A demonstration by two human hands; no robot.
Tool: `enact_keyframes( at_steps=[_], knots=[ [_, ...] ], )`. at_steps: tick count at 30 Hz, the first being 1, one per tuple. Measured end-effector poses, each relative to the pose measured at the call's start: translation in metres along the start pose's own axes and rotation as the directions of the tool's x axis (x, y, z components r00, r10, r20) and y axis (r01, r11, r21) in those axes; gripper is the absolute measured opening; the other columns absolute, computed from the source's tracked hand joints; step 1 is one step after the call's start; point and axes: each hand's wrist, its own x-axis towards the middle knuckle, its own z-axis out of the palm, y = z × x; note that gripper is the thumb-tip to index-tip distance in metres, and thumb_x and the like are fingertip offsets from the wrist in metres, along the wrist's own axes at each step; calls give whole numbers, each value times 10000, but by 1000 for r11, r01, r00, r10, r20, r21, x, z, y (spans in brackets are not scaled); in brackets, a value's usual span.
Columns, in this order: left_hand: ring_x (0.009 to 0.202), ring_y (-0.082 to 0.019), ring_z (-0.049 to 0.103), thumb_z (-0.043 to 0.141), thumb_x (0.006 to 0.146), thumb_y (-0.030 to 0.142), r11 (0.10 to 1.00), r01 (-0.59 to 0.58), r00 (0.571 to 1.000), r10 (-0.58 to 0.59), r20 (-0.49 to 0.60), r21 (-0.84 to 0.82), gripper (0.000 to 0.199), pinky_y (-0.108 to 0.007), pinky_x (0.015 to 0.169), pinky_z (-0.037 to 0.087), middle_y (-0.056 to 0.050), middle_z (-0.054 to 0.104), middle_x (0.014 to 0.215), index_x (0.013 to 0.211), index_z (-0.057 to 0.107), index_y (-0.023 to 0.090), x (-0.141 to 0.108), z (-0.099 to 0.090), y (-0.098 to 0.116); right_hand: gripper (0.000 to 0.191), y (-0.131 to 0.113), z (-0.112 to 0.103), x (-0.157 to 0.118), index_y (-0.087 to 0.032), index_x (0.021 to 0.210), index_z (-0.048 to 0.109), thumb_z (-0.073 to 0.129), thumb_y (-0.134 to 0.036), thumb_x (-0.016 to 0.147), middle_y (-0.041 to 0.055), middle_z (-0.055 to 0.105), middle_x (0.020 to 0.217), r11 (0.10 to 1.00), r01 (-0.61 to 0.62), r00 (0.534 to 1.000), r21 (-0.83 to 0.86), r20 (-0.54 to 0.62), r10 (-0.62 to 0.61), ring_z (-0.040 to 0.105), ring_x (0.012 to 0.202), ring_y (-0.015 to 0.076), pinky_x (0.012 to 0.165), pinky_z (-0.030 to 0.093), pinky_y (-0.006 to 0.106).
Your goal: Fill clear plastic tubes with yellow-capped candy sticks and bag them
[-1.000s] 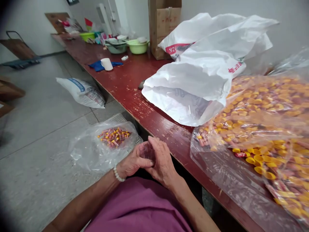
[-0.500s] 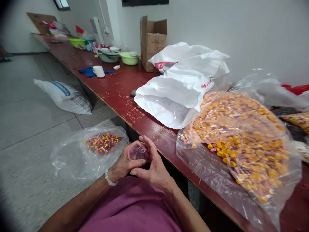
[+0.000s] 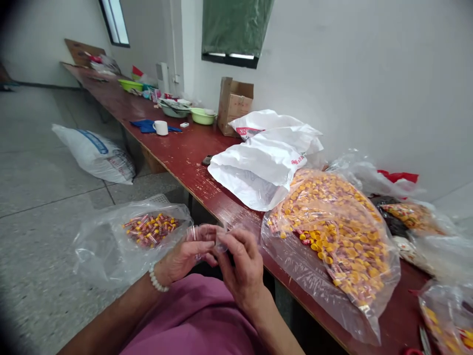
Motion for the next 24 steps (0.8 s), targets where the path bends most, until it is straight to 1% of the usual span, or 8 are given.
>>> enact_keyframes(
  at_steps=[5,8,11,14,16,17,20,24],
  knots=[
    [800,-150,622,608,729,116,918,123,992,-110,56,-376,307,-270,716,500,-80,667,917,1031,660,123,6,-15,-5,504,13,20,-7,-223,1236,481,559,-32,776,96,563,1095,990,135,973,-51,196,-122,536,1016,215,850,479,401],
    [853,-154,626,556,728,35,884,134,991,-131,38,-447,385,-267,744,496,-88,672,981,1093,638,125,14,-29,-11,484,19,27,-10,-207,1226,479,553,-64,770,99,592,1096,994,102,959,-35,270,-89,542,1028,233,877,452,449],
    [896,-194,630,529,738,15,872,126,992,-110,62,-474,445,-337,780,500,-93,659,1048,1153,602,158,26,-45,-18,382,36,30,-2,-219,1162,511,531,-120,794,81,612,1062,998,-8,943,61,332,-13,557,1011,213,857,472,404],
    [939,-262,626,532,756,43,873,145,989,-115,92,-467,465,-422,794,495,-94,632,1097,1195,568,190,40,-59,-24,237,92,34,21,-211,1068,559,471,-198,848,68,632,1001,980,-192,917,-53,346,198,585,943,183,812,495,340],
    [946,-282,624,534,764,56,869,167,986,-141,90,-465,467,-435,790,491,-84,631,1053,1207,553,202,50,-66,-28,233,148,39,39,-186,1035,572,406,-213,873,70,637,987,860,-364,831,-357,293,473,597,896,166,779,499,303],
    [943,-281,624,534,766,59,866,175,984,-153,87,-469,464,-433,788,490,-77,631,1021,1207,550,204,54,-68,-30,271,178,41,47,-149,1045,577,373,-177,870,104,635,1008,808,-404,801,-428,261,538,597,906,183,786,494,324],
    [923,-260,623,542,757,65,854,182,983,-160,87,-487,436,-432,804,484,-63,622,961,1173,565,193,64,-72,-34,353,249,46,62,-111,1024,615,385,-35,768,139,632,1027,741,-413,733,-530,288,616,584,946,211,849,455,357],
    [907,-227,617,556,732,48,868,160,987,-141,76,-470,375,-391,801,481,-63,616,998,1077,597,188,70,-71,-34,349,283,50,58,-130,895,667,488,35,643,127,650,963,744,-351,644,-568,430,633,556,980,220,868,415,309]
  ],
)
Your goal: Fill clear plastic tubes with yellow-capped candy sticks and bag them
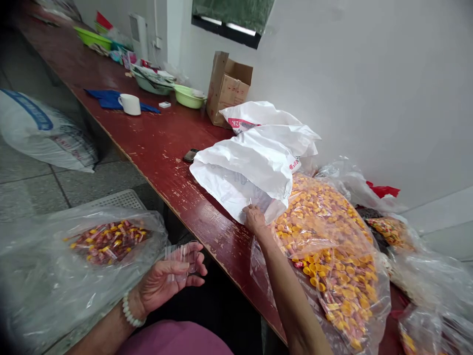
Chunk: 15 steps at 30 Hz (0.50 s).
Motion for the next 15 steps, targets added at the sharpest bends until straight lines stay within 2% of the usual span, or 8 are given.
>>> enact_keyframes(
  at_steps=[3,6,7,9,10,12,13,15],
  knots=[
    [904,-217,617,572,719,40,999,4,1000,-4,-9,39,377,-360,770,481,-85,591,1128,1060,585,198,3,3,1,271,0,4,-5,-126,905,655,514,-15,701,144,637,972,1000,11,999,5,31,-12,526,1005,234,882,393,332],
    [886,-218,615,586,707,48,999,21,1000,-21,4,47,466,-359,741,487,-86,598,1078,1142,550,211,7,6,1,246,-12,2,-20,-125,1019,603,527,-140,785,131,617,1016,998,25,1000,65,-11,-24,514,1008,233,895,389,381],
    [873,-213,613,589,702,49,999,23,1000,-23,1,46,500,-358,731,490,-79,600,1044,1171,537,212,9,8,0,286,-18,0,-28,-130,1093,561,513,-189,817,116,614,1019,993,30,999,111,-30,-27,528,979,219,873,407,382],
    [844,-194,603,597,695,46,998,25,999,-23,-29,55,535,-353,721,497,-63,594,1004,1199,528,212,13,11,-2,381,-34,-6,-50,-155,1236,438,466,-268,873,81,614,997,946,43,998,320,-55,-26,561,895,181,798,450,350],
    [835,-183,598,603,694,44,998,23,998,-19,-53,64,538,-350,721,500,-56,590,995,1200,531,212,15,13,-3,422,-44,-9,-63,-174,1284,379,458,-295,887,67,616,981,873,51,998,485,-58,-26,572,862,164,767,462,327],
    [830,-169,588,617,697,42,996,17,995,-8,-101,88,536,-346,727,504,-46,586,988,1196,538,220,19,16,-5,466,-62,-16,-89,-216,1312,335,489,-324,885,49,620,976,658,59,998,750,-60,-20,579,851,146,756,465,303],
    [832,-165,586,624,699,44,995,15,993,-4,-118,99,536,-342,729,504,-43,586,991,1196,540,227,21,18,-6,472,-70,-19,-101,-230,1305,347,516,-327,875,47,621,985,558,61,998,828,-63,-16,579,871,145,774,462,302],
    [831,-158,583,635,696,48,993,14,992,1,-130,117,534,-332,729,502,-37,589,995,1188,550,236,23,21,-8,464,-82,-24,-120,-248,1281,381,556,-323,857,41,620,1001,448,62,998,892,-63,-14,578,900,143,800,461,300]
  ],
)
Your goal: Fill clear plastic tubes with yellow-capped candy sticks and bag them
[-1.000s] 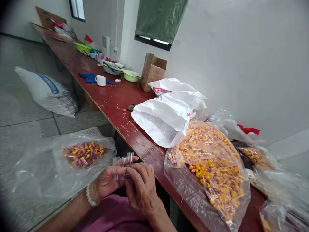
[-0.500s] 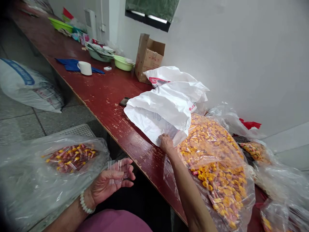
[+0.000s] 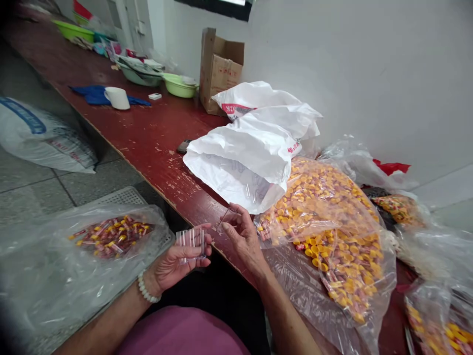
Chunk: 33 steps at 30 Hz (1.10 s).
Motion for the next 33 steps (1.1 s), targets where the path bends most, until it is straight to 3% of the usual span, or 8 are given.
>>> enact_keyframes(
  at_steps=[4,9,17,21,25,27,29,33],
  knots=[
    [859,-156,586,668,652,42,999,-11,1000,10,9,44,515,-323,771,491,-36,613,998,1130,596,219,1,9,-5,429,-12,9,-21,-261,1238,433,583,-331,842,25,614,984,993,-29,998,112,64,22,595,874,144,782,490,293],
    [987,-175,567,726,602,50,987,-82,997,82,8,139,507,-295,843,465,-34,619,1074,1065,618,226,-2,18,-14,364,-12,11,-33,-246,1197,495,559,-349,854,19,614,924,999,-32,998,14,56,31,592,779,134,682,511,264],
    [1070,-215,552,746,600,82,945,-139,990,122,75,296,592,-313,901,441,-55,612,1124,1144,562,227,1,14,-15,365,-8,13,-36,-259,1218,542,551,-246,853,53,588,997,890,252,966,-380,160,-205,566,872,162,773,499,317],
    [1015,-199,566,792,541,88,900,-225,963,264,-56,373,591,-276,832,477,-48,616,1090,1076,571,208,9,7,-20,332,-4,22,-34,-258,1215,559,489,-239,891,62,545,979,860,337,938,-383,219,-269,542,899,155,763,497,298],
    [764,-148,601,763,593,159,901,-230,923,322,-210,368,531,-255,609,521,-13,620,909,1071,539,211,14,-2,-17,293,3,18,12,-242,1155,592,447,-329,916,43,600,948,904,233,959,-359,237,-153,577,837,142,750,495,293],
    [650,-127,592,748,599,176,908,-198,917,305,-258,369,539,-256,542,514,7,605,820,1090,529,206,13,-8,-12,346,13,12,55,-212,1179,561,406,-384,922,50,628,967,918,37,994,-396,107,7,605,752,133,699,502,286],
    [633,-129,603,744,591,177,906,-176,913,297,-280,386,529,-263,546,515,0,608,818,1077,537,192,12,-14,-6,390,27,6,103,-175,1204,525,370,-397,923,68,646,950,826,-206,978,-524,-107,176,627,773,153,717,499,298],
    [726,-167,630,751,585,187,905,-146,908,283,-308,400,467,-262,567,505,-32,620,884,1013,563,184,8,-23,1,531,61,7,175,-24,1230,450,506,-377,836,227,582,1103,729,-344,935,-591,-289,207,552,1062,292,904,413,428]
  ],
)
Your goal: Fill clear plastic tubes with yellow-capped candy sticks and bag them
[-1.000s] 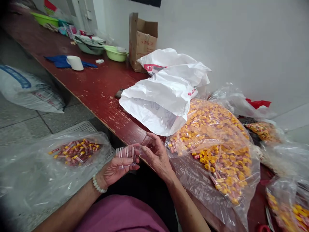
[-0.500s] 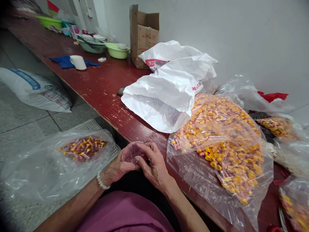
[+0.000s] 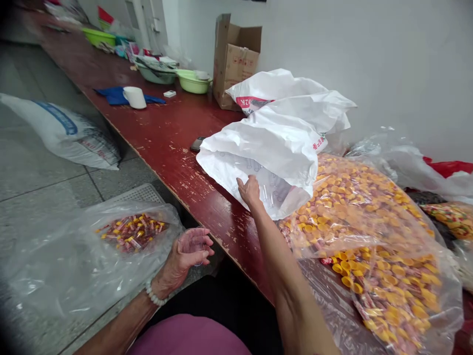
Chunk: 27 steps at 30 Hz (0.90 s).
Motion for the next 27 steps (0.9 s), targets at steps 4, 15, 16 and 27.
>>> enact_keyframes(
  at_steps=[4,15,16,27],
  knots=[
    [757,-144,596,751,562,129,997,-70,997,70,-16,28,448,-264,657,488,-31,614,877,970,571,173,2,-5,4,463,2,17,22,-54,1126,527,602,-277,727,208,600,1059,999,-39,999,-30,26,39,550,1049,308,913,396,445],
    [1209,-259,459,694,588,50,928,-279,956,245,160,246,419,-325,951,401,-78,456,1364,975,634,198,-1,-4,16,302,0,-26,-137,-203,991,514,650,-340,759,10,616,866,770,148,914,621,211,-346,580,678,113,609,488,254],
    [1237,-262,434,690,582,37,921,-293,947,243,209,255,434,-326,985,374,-74,444,1377,981,633,199,-3,-2,16,277,4,-28,-154,-207,981,522,643,-346,774,11,621,866,762,145,917,631,204,-344,586,685,115,616,494,255],
    [667,-73,508,637,618,63,810,-388,852,133,506,440,435,-202,600,443,-45,569,1036,1027,528,160,-23,37,6,176,52,-60,-219,-240,1036,584,530,-302,881,70,604,1161,764,277,929,583,41,-368,567,1091,207,923,474,384]
  ],
)
